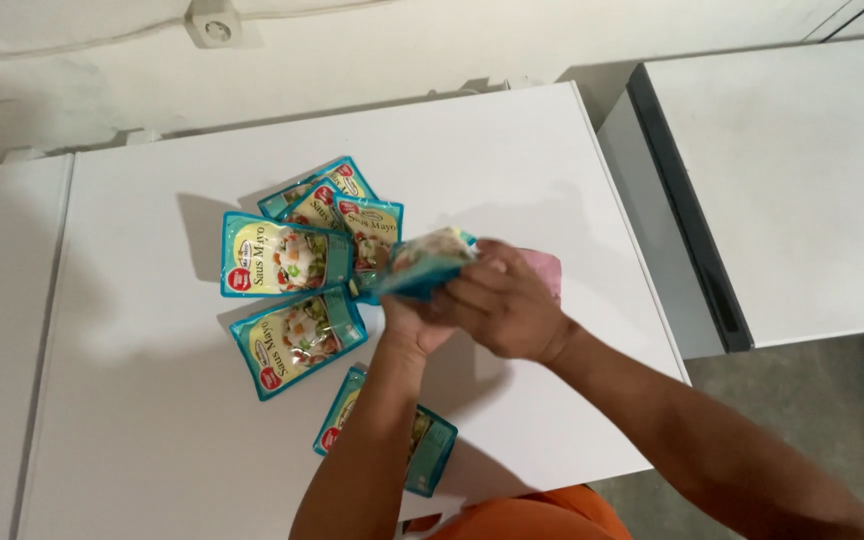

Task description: Wiping condiment pouches with a cloth and arranging them on a grocery shelf.

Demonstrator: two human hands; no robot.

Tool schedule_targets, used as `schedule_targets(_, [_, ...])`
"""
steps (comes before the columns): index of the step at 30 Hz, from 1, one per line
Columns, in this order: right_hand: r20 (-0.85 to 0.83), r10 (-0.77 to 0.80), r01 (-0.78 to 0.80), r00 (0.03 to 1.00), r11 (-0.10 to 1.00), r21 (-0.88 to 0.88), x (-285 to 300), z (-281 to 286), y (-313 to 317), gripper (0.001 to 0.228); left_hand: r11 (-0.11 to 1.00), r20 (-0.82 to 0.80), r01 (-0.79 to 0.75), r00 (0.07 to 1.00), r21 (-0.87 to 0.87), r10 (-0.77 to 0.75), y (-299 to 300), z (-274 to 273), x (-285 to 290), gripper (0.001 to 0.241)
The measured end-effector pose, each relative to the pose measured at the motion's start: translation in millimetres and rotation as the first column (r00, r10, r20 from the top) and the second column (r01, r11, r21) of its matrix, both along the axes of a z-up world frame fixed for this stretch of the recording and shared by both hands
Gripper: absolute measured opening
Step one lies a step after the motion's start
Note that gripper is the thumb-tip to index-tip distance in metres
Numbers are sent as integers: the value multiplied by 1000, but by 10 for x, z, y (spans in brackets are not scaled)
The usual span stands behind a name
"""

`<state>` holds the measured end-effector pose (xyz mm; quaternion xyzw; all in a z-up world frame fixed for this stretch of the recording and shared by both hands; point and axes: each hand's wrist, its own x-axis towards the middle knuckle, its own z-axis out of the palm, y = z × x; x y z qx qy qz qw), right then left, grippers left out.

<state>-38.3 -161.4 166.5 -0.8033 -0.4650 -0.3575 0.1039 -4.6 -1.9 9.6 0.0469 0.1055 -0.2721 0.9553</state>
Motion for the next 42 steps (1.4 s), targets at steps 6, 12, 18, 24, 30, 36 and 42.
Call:
schedule_targets(6, [-204,162,-166,965,986,-4,-148,-388,-69,20,992,201,-122,971,-40,128,259,691,201,93])
schedule_targets(12, [-817,323,667,477,472,576,218,-441,-67,37,996,308,-79,947,-50,91,282,1016,-45,81])
schedule_targets(18, [-685,686,801,-244,541,256,510,-123,-261,53,985,436,27,898,-172,52,181,70,-13,60])
schedule_targets(24, [-961,277,805,13,567,174,546,-334,-291,30,997,400,-57,916,61,28,232,106,-95,51])
schedule_targets(30, [-864,414,808,286,381,450,513,-852,-363,38,958,186,90,972,271,-143,232,385,-148,45])
schedule_targets(36, [-499,-392,479,773,876,54,222,-408,-5,73,965,131,105,981,241,-140,142,-516,-99,27])
schedule_targets(42, [-671,-205,127,713,978,-164,522,-371,-189,60,928,152,204,953,312,-260,192,-328,-207,45])
